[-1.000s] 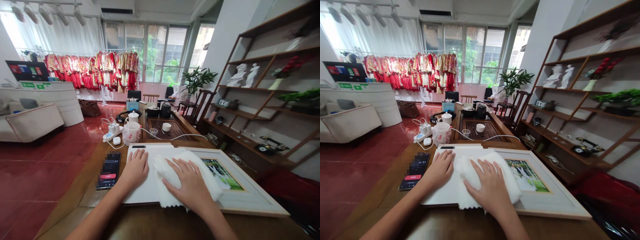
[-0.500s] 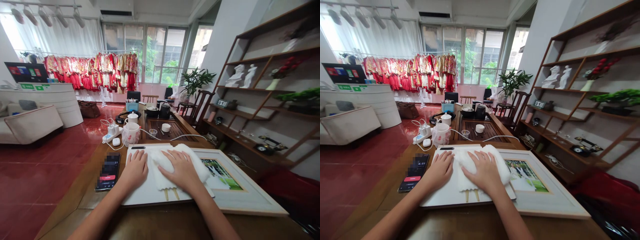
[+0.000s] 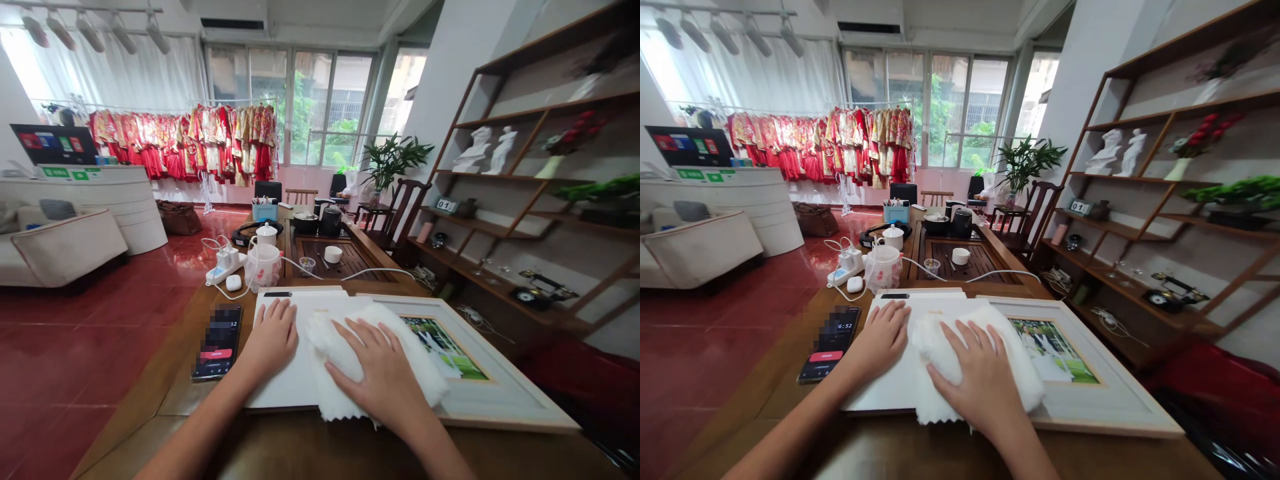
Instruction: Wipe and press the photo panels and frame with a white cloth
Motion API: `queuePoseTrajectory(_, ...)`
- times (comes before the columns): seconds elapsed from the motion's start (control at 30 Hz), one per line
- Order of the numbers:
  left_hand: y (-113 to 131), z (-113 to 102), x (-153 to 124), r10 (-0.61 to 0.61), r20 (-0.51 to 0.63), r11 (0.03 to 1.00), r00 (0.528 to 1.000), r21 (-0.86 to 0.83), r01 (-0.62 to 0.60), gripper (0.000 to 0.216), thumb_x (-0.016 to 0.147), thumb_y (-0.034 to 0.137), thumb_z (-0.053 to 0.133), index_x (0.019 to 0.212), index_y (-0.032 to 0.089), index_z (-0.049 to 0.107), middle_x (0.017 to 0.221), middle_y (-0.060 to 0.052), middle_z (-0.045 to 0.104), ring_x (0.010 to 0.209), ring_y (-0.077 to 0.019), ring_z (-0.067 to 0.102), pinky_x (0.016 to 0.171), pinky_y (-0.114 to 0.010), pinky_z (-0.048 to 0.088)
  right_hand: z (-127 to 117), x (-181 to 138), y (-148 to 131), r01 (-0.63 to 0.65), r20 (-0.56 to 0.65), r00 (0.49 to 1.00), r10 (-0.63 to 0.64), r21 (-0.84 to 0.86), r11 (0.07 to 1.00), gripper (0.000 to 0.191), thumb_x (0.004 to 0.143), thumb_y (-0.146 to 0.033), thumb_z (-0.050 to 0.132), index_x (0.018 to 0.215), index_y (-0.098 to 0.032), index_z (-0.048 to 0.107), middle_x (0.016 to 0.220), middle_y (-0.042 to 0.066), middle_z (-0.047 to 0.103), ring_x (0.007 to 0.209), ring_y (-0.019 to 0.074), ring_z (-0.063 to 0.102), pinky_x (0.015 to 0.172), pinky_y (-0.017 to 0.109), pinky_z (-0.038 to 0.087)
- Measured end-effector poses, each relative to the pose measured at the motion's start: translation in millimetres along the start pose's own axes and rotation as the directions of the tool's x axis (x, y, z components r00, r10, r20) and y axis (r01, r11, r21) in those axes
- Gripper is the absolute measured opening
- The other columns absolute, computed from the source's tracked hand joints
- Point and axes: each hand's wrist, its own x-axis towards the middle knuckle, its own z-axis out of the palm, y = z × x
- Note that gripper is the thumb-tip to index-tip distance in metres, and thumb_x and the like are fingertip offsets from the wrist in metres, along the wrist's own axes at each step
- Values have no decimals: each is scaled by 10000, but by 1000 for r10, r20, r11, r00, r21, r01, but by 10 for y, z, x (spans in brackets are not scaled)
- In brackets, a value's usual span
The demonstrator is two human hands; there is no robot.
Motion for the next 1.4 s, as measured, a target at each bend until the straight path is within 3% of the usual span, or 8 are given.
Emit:
queuePoseTrajectory(0.13, -13, 14, -1, 8, -5, 1000, 1000, 1, -8, 429, 950, 250, 312, 1352, 177, 442, 1457, -96, 406, 1370, -258, 309, 1129, -497, 225, -22, -7, 4, 10, 8, 1000, -10, 0, 1000, 582, 843, -556, 500, 1352, -274, 484, 1306, 70, 574, 1204, 305, 487, 1044, 550, 273)
queuePoseTrajectory(0.5, -25, 26, -4, 12, 6, 1000, 1000, -8, -12, 422, 952, 250, 317, 1349, 188, 448, 1460, -90, 403, 1371, -255, 308, 1129, -498, 224, 171, 406, 101, -29, 13, 1000, 29, 20, 999, 588, 841, -587, 476, 1319, -247, 523, 1278, 96, 592, 1194, 308, 495, 1041, 537, 274)
queuePoseTrajectory(1.0, -18, -5, 6, 12, -6, 1000, 1000, -17, -12, 409, 948, 260, 324, 1328, 192, 462, 1445, -88, 418, 1361, -262, 320, 1122, -503, 235, -22, -70, 1, 28, -19, 999, -28, -17, 999, 579, 855, -536, 494, 1363, -261, 469, 1309, 83, 570, 1212, 303, 486, 1042, 546, 280)
queuePoseTrajectory(1.4, -24, 24, 2, 12, 1, 1000, 1000, -12, -12, 416, 954, 256, 310, 1341, 193, 446, 1463, -89, 392, 1372, -255, 294, 1130, -498, 212, 170, 434, 126, -15, 13, 1000, 15, 25, 1000, 591, 844, -574, 477, 1329, -238, 512, 1283, 105, 588, 1192, 312, 493, 1035, 535, 272)
